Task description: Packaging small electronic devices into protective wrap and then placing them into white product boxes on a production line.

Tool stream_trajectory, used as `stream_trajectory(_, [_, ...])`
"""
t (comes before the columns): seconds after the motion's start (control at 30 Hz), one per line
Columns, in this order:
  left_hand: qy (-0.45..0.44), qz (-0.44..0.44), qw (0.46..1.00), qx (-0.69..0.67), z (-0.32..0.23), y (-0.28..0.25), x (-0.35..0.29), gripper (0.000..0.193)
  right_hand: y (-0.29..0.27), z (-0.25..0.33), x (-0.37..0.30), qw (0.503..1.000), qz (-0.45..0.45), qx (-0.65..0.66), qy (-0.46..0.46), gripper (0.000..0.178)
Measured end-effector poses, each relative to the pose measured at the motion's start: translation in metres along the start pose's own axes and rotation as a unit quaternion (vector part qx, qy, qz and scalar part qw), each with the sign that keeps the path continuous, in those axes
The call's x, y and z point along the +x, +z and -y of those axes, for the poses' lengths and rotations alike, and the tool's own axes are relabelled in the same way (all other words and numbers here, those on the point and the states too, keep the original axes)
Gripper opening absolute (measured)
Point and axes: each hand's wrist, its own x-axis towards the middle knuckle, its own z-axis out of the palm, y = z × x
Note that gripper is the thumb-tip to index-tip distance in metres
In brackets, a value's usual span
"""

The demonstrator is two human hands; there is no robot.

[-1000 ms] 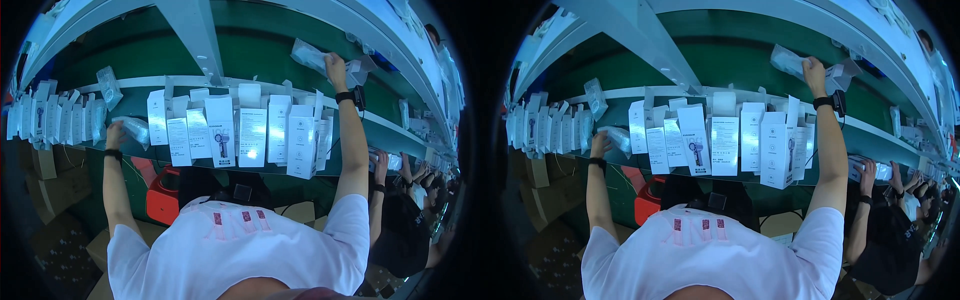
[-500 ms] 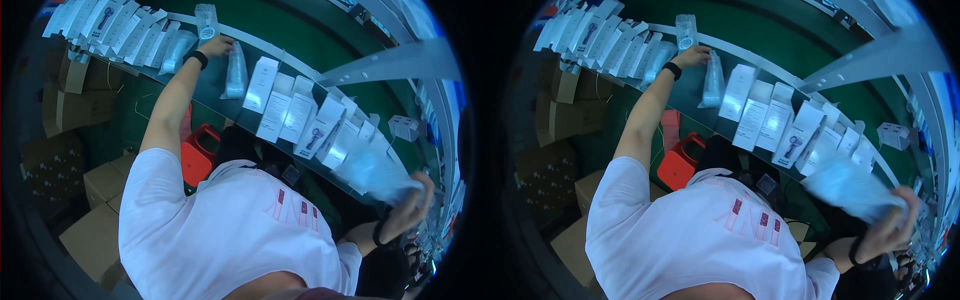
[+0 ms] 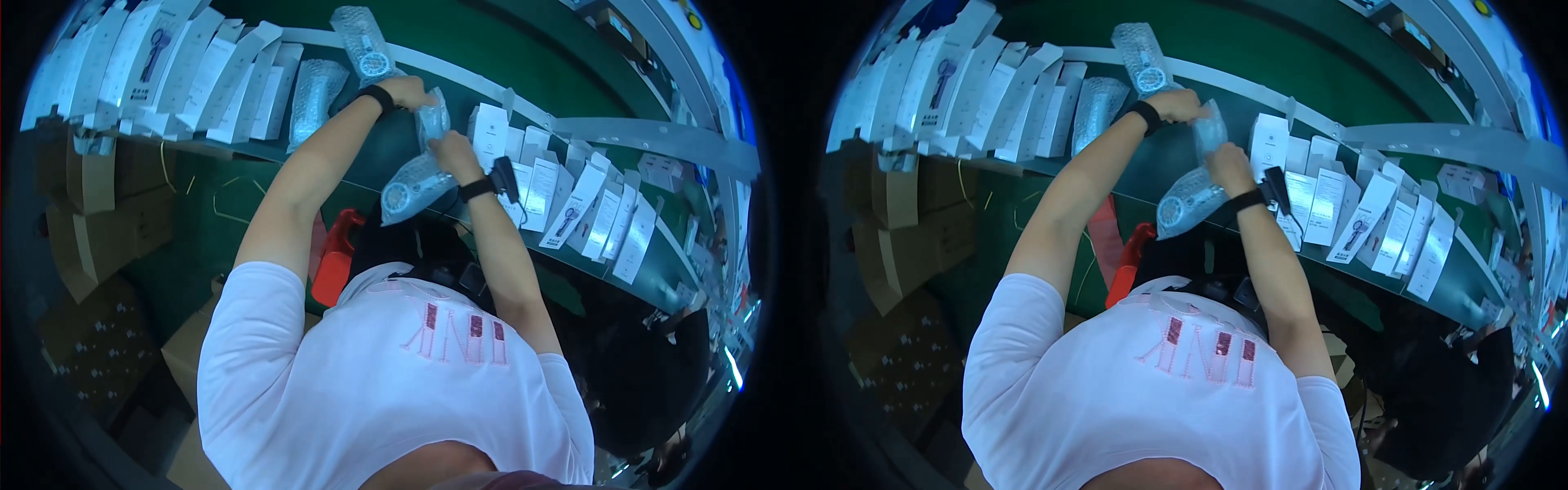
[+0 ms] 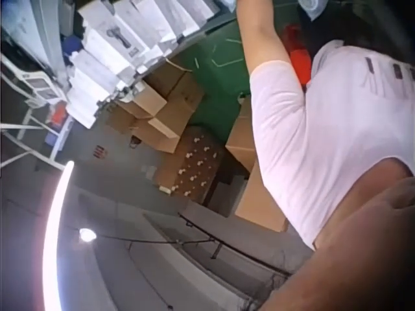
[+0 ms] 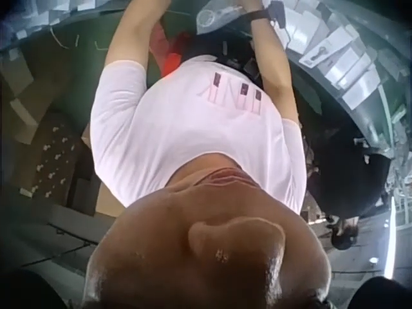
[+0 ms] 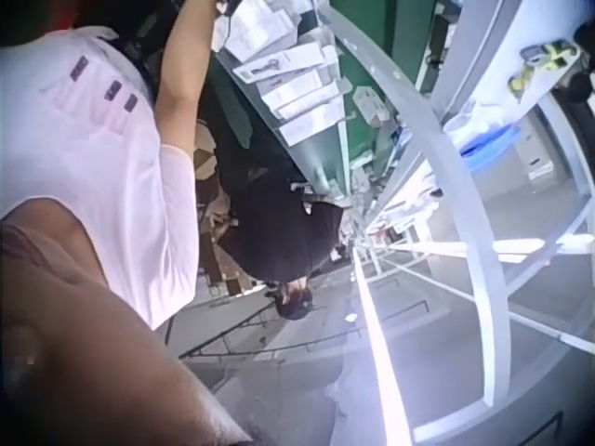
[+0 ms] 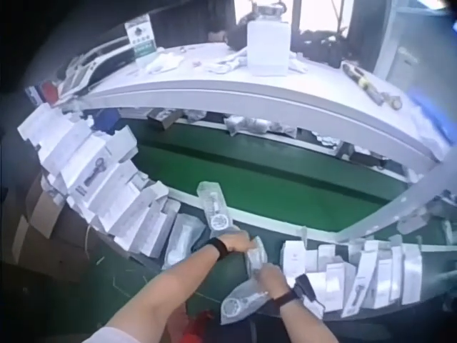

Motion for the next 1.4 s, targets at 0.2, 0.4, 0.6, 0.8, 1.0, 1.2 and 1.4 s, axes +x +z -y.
stream_trajectory(0.2, [0.089,0.068,0.918,-0.379,0.065,-0.018,-0.022,0.024,0.007,0.015,-0.018,0.991,-0.046,-0.014,-0.124,0.012])
stream_trajectory(0.4, [0.146,-0.166,0.973,-0.063,0.132,0.022,-0.060,0.021,-0.071,0.026,-0.109,0.969,-0.127,0.112,-0.178,0.018])
stream_trajectory(0.6, [-0.006,0.034,0.996,0.084,0.112,0.084,-0.239,0.013,-0.052,-0.013,-0.004,0.975,-0.119,0.057,-0.177,0.016])
stream_trajectory(0.8, [-0.083,-0.265,0.953,-0.124,0.079,0.120,-0.295,0.064,0.004,0.003,0.046,0.954,-0.156,0.257,0.023,0.012])
stream_trajectory(1.0, [0.211,-0.366,0.905,0.054,-0.028,0.089,-0.185,0.099,0.041,-0.026,0.095,0.961,-0.234,0.100,-0.106,0.014])
stream_trajectory(1.2, [0.211,-0.285,0.933,-0.064,-0.005,0.081,-0.148,0.069,-0.044,0.034,-0.014,0.950,-0.221,0.217,-0.045,0.045])
stream_trajectory(1.4, [0.247,-0.325,0.850,-0.334,-0.052,0.029,-0.203,0.051,-0.180,0.072,-0.134,0.837,-0.412,0.280,-0.228,0.048])
